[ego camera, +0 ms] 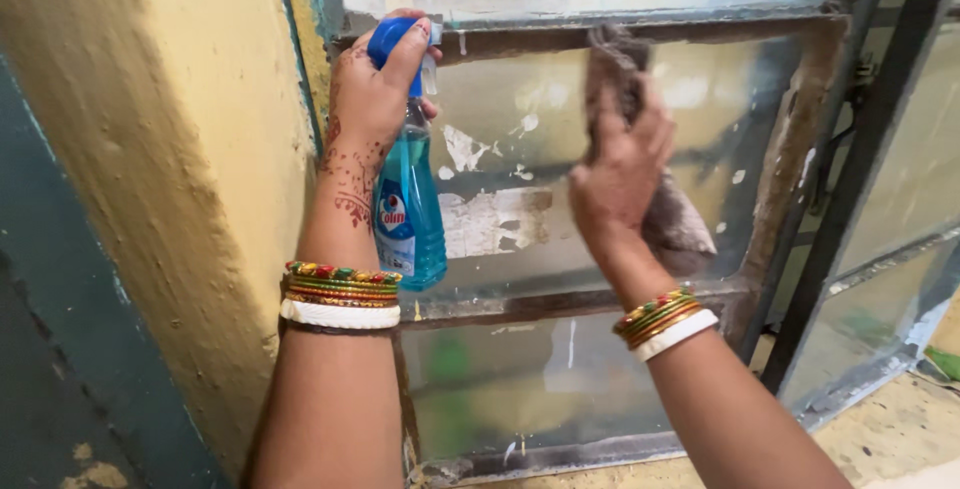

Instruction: The person sprays cleaning liquid on a window pane and wipes the surface with a cloth by hand.

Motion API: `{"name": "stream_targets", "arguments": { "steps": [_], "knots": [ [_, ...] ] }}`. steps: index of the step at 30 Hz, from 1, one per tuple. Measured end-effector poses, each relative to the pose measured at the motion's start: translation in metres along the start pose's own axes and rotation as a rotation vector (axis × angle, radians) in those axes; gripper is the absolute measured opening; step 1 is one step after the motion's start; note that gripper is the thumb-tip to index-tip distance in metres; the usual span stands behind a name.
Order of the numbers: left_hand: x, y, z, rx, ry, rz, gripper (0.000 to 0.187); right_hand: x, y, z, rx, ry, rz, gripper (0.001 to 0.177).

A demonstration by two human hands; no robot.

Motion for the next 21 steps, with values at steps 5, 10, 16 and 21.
{"name": "stream_targets", "arguments": {
  "steps": [5,10,16,21],
  "knots": [
    [-0.001,0.002,0.005,0.017,0.002,0.021,0.038,0.025,-0.007,0.060,-0.142,0.274,0.107,0.046],
    [-0.001,-0.001,0.007,0.050,-0.018,0.015,0.038,0.079,0.003,0.078,-0.224,0.364,0.125,0.043],
    [0.005,-0.001,-0.002,-0.043,-0.020,0.007,0.037,0.143,-0.002,0.088,-0.322,0.283,0.221,0.038],
    [0.007,-0.003,0.001,-0.112,-0.052,0.026,0.036,0.184,0.001,0.107,-0.490,0.331,0.409,0.042]
  ]
}}
Point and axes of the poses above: each hand's wrist, its own x-axis away from the middle knuckle, its own y-axis out of the back of the hand, z = x × y, the point moved 6 cm from there along -x, towards the middle knuckle, and after that the axes turned 5 degrees about -x, right-handed, at the moved point
